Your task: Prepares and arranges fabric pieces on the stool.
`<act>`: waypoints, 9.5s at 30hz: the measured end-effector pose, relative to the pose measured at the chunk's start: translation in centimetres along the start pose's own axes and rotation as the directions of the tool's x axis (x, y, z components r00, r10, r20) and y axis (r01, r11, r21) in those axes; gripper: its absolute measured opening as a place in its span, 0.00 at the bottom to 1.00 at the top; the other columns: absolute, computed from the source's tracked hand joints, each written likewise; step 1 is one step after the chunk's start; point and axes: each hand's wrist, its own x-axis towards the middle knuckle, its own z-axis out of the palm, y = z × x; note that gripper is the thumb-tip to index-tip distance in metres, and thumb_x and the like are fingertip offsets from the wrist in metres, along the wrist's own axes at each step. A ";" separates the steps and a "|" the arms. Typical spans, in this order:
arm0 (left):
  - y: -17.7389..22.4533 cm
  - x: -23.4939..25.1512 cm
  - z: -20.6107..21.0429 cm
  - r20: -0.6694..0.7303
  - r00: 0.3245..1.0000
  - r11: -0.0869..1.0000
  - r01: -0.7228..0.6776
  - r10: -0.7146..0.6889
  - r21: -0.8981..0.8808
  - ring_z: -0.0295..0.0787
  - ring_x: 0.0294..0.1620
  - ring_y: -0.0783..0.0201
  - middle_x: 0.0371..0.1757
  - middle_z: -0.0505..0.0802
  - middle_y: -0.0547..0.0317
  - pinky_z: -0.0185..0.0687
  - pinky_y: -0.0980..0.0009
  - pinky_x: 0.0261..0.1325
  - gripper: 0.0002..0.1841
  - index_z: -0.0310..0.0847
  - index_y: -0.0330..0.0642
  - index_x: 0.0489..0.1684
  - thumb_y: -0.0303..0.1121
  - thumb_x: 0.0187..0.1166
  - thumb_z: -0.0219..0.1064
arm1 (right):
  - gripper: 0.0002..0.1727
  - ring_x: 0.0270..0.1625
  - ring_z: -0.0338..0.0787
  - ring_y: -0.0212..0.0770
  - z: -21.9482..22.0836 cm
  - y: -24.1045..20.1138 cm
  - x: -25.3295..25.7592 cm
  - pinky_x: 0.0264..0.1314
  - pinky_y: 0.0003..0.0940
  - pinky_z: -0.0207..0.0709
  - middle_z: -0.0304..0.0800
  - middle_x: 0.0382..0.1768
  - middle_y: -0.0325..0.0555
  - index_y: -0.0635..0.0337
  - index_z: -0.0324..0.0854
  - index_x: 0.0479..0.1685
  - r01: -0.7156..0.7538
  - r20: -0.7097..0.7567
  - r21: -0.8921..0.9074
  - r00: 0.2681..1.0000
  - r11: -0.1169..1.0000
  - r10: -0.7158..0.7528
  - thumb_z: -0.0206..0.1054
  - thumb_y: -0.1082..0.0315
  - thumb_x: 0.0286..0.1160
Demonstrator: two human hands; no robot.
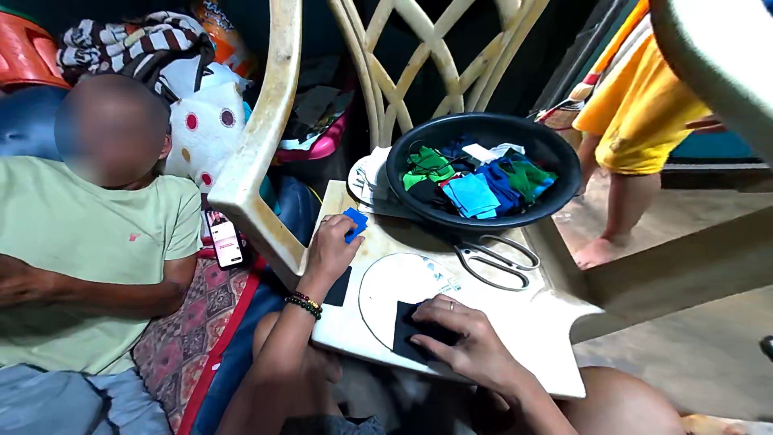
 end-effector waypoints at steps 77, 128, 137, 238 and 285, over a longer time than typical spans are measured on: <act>11.6 -10.1 0.4 -0.191 0.955 0.870 -0.289 0.229 -0.400 0.91 0.57 0.57 0.50 0.93 0.37 0.84 0.73 0.64 0.08 0.91 0.27 0.38 0.27 0.73 0.71 | 0.22 0.46 0.95 0.29 -0.3 -4.4 1.2 0.48 0.25 0.90 0.96 0.46 0.35 0.52 0.90 0.54 -0.461 0.263 0.849 0.792 0.258 0.551 0.66 0.45 0.79; 10.5 -11.3 -1.2 0.144 0.852 0.527 0.435 -0.503 -0.730 0.91 0.21 0.73 0.29 0.93 0.62 0.92 0.78 0.29 0.11 0.79 0.32 0.39 0.11 0.65 0.71 | 0.17 0.38 0.90 0.22 0.7 -1.6 1.5 0.45 0.18 0.85 0.93 0.38 0.42 0.76 0.81 0.58 -0.217 -0.209 0.181 0.944 0.959 0.254 0.68 0.80 0.69; 10.7 -12.7 -0.3 0.208 0.845 0.606 0.504 -0.492 -0.615 0.90 0.21 0.73 0.33 0.92 0.56 0.92 0.78 0.28 0.12 0.81 0.27 0.41 0.15 0.62 0.76 | 0.18 0.32 0.86 0.22 0.4 -1.2 1.2 0.39 0.15 0.81 0.91 0.33 0.42 0.74 0.83 0.58 -0.249 -0.116 0.064 0.960 0.966 0.255 0.68 0.80 0.67; 8.8 -15.0 0.8 -0.019 0.994 0.994 0.112 -0.112 -0.002 0.76 0.25 0.72 0.38 0.86 0.53 0.71 0.81 0.25 0.13 0.97 0.45 0.48 0.36 0.69 0.75 | 0.23 0.61 0.87 0.52 -0.2 -0.9 0.9 0.65 0.49 0.77 0.94 0.52 0.46 0.61 0.88 0.62 -0.174 -0.008 -0.262 0.984 0.949 0.178 0.55 0.83 0.72; 0.8 -9.1 -5.4 0.272 0.961 0.997 -0.042 0.058 -0.065 0.90 0.52 0.54 0.49 0.93 0.43 0.84 0.61 0.58 0.07 0.88 0.30 0.32 0.23 0.72 0.63 | 0.19 0.55 0.88 0.41 1.6 -1.9 0.9 0.62 0.25 0.77 0.93 0.49 0.55 0.68 0.89 0.52 -0.034 0.003 -0.095 0.999 0.995 0.034 0.73 0.63 0.67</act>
